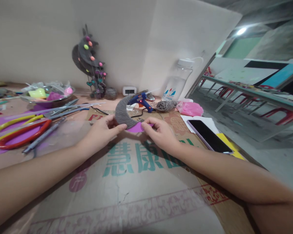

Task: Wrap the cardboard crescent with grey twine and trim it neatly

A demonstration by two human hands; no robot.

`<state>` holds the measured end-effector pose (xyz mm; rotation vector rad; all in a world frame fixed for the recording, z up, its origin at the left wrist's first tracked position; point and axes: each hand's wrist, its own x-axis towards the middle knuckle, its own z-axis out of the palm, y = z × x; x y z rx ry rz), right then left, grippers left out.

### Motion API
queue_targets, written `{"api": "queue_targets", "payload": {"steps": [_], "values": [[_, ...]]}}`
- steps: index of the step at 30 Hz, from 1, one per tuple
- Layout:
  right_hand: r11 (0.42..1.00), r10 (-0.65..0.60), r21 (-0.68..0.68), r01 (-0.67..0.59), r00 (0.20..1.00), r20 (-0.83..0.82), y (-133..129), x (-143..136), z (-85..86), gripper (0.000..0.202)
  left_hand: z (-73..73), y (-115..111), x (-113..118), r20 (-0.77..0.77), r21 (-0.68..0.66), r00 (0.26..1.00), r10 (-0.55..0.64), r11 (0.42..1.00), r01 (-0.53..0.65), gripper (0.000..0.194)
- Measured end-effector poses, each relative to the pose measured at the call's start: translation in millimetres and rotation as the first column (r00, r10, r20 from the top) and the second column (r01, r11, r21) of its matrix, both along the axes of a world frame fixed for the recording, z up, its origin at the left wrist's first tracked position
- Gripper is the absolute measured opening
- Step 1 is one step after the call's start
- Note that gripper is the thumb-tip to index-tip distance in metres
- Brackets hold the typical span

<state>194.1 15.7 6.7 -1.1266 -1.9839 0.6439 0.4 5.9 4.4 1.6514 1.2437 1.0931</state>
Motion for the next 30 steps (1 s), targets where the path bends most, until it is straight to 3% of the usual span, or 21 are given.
{"api": "queue_targets", "payload": {"steps": [4,8,12,15,18,23,30], "values": [[1.000,-0.002,-0.020,0.002,1.000,-0.027,1.2,0.2,-1.4,0.024,-4.4,2.9,-1.8,0.031,0.037,0.998,-0.060,0.998,0.058,0.025],[1.000,-0.006,-0.027,0.005,0.999,-0.037,1.7,0.1,-1.7,0.024,-2.1,2.2,-0.5,-0.021,0.045,1.000,-0.018,0.999,0.019,0.023],[1.000,-0.009,-0.022,0.008,0.999,-0.032,2.1,0.1,-1.7,0.024,-1.0,1.7,0.6,0.112,0.034,0.992,-0.053,0.998,0.050,0.033],[1.000,-0.008,-0.028,0.008,1.000,-0.028,2.2,0.3,-1.7,0.024,-1.9,1.8,0.0,0.180,-0.016,0.984,-0.008,1.000,0.011,0.030],[0.999,-0.008,-0.036,0.007,1.000,-0.025,1.9,0.2,-1.5,0.024,-2.4,1.5,-0.6,0.148,-0.011,0.988,0.032,0.999,-0.031,0.023],[0.999,-0.003,-0.043,0.001,1.000,-0.031,1.9,-0.1,-1.0,0.023,-5.7,2.4,-2.0,0.101,0.038,0.994,-0.036,0.999,0.032,0.033],[0.998,-0.003,-0.068,0.000,0.999,-0.047,3.3,0.8,-1.4,0.024,-7.8,6.3,-2.7,0.045,0.071,0.999,0.011,0.997,-0.014,0.032]]}}
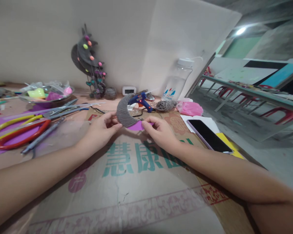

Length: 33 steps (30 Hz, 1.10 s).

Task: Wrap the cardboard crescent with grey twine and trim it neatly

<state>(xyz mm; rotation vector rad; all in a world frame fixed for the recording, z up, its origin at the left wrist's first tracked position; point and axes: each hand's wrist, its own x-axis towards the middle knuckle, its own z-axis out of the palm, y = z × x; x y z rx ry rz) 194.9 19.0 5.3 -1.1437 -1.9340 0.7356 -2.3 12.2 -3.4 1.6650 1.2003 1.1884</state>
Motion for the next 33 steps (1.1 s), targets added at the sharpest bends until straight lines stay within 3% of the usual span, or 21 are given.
{"api": "queue_targets", "payload": {"steps": [3,9,20,25,33], "values": [[1.000,0.013,0.011,-0.013,0.999,-0.029,2,1,-2.3,0.024,0.3,0,0,0.016,0.009,1.000,-0.022,1.000,0.022,0.034],[0.999,0.038,0.037,-0.035,0.995,-0.093,5,3,-6.6,0.026,-1.4,1,-4,-0.071,-0.018,0.995,0.063,0.998,-0.065,0.034],[0.998,0.045,0.034,-0.044,0.997,-0.055,5,3,-5.8,0.025,1.3,-3,-1,0.128,-0.070,0.989,0.074,0.995,-0.066,0.023],[0.998,0.030,0.055,-0.029,0.999,-0.012,3,2,-4.6,0.025,6.6,-6,-1,0.076,-0.075,0.993,0.090,0.994,-0.084,0.024],[0.997,0.015,0.069,-0.017,1.000,0.027,1,1,-3.1,0.025,-10.0,5,-8,0.173,-0.102,0.981,0.092,0.992,-0.075,0.032]]}}
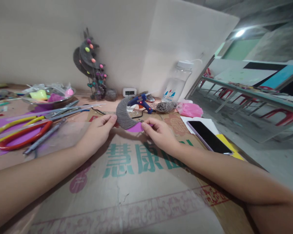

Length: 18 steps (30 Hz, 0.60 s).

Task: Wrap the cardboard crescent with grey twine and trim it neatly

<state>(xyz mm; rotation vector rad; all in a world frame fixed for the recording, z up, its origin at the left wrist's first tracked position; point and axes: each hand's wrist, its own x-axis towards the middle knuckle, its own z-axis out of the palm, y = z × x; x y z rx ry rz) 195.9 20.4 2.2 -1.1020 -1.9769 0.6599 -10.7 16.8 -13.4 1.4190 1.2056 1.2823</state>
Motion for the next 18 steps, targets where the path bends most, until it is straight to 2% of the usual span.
{"api": "queue_targets", "payload": {"steps": [4,11,18], "values": [[1.000,0.018,-0.010,-0.018,1.000,-0.009,0.7,0.7,-1.1,0.025,-4.4,4.6,-0.7,0.027,0.041,0.999,0.018,0.999,-0.019,0.027],[0.999,0.041,-0.017,-0.041,0.999,-0.034,1.7,1.7,-2.9,0.025,3.2,-0.8,-0.1,-0.063,0.050,0.996,0.057,0.997,-0.054,0.021],[0.999,0.047,-0.010,-0.047,0.999,-0.025,2.7,2.2,-3.8,0.024,4.1,0.0,-0.6,-0.092,0.066,0.993,0.070,0.996,-0.064,0.020]]}}
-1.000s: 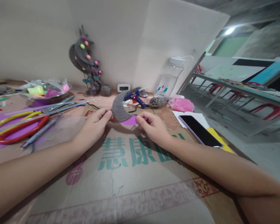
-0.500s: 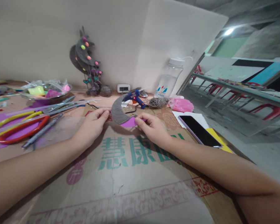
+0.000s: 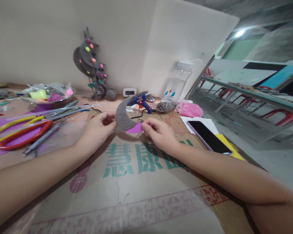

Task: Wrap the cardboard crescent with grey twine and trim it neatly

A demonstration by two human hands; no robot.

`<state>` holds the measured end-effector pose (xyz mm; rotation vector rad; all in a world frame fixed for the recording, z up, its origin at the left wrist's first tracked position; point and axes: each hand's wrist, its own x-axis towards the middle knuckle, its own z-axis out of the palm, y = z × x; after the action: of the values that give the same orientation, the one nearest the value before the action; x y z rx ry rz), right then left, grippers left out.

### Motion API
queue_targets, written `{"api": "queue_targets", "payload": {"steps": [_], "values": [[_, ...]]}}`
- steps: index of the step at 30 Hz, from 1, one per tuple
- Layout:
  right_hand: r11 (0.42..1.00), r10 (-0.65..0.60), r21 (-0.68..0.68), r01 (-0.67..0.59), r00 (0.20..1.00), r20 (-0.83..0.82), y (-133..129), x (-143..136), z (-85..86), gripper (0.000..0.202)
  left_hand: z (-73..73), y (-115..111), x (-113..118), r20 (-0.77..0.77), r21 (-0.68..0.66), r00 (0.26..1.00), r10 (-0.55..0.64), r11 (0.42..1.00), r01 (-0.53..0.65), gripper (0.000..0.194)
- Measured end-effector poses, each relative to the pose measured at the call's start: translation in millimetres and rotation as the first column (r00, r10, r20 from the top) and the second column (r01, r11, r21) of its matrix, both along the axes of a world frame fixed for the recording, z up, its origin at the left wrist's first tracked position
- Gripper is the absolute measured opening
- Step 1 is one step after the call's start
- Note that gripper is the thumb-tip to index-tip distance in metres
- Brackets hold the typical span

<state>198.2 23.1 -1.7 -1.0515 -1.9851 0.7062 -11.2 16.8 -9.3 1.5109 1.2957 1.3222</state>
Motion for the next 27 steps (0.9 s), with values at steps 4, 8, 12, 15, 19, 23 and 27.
{"api": "queue_targets", "payload": {"steps": [4,8,12,15,19,23,27], "values": [[1.000,0.002,0.004,-0.002,1.000,0.012,-0.5,-0.1,1.2,0.025,1.2,-1.7,1.2,0.010,0.004,0.999,-0.031,1.000,0.031,0.025],[1.000,-0.006,-0.001,0.006,1.000,0.016,-0.8,-0.3,2.1,0.026,1.6,-2.7,2.2,0.078,0.023,0.996,-0.050,0.999,0.049,0.021],[1.000,-0.013,-0.007,0.013,1.000,0.015,-1.2,-0.9,2.3,0.025,3.2,-3.1,2.2,0.091,-0.013,0.996,0.001,1.000,0.000,0.025],[1.000,-0.018,-0.012,0.019,1.000,0.018,-2.0,-1.5,3.1,0.025,4.4,-3.8,1.8,0.037,0.001,0.999,-0.002,1.000,0.002,0.030],[1.000,-0.012,-0.024,0.013,1.000,0.021,-2.6,-1.9,3.6,0.025,3.4,-4.2,1.1,-0.022,-0.049,0.999,-0.041,0.998,0.040,0.030],[1.000,-0.013,-0.020,0.014,1.000,0.015,-2.7,-2.1,3.6,0.025,1.2,-4.2,0.4,-0.034,-0.060,0.999,-0.032,0.998,0.030,0.034],[1.000,-0.019,-0.021,0.019,0.999,0.027,-3.8,-2.4,5.2,0.026,0.8,-4.9,1.0,0.037,-0.108,0.999,-0.022,0.994,0.026,0.037]]}}
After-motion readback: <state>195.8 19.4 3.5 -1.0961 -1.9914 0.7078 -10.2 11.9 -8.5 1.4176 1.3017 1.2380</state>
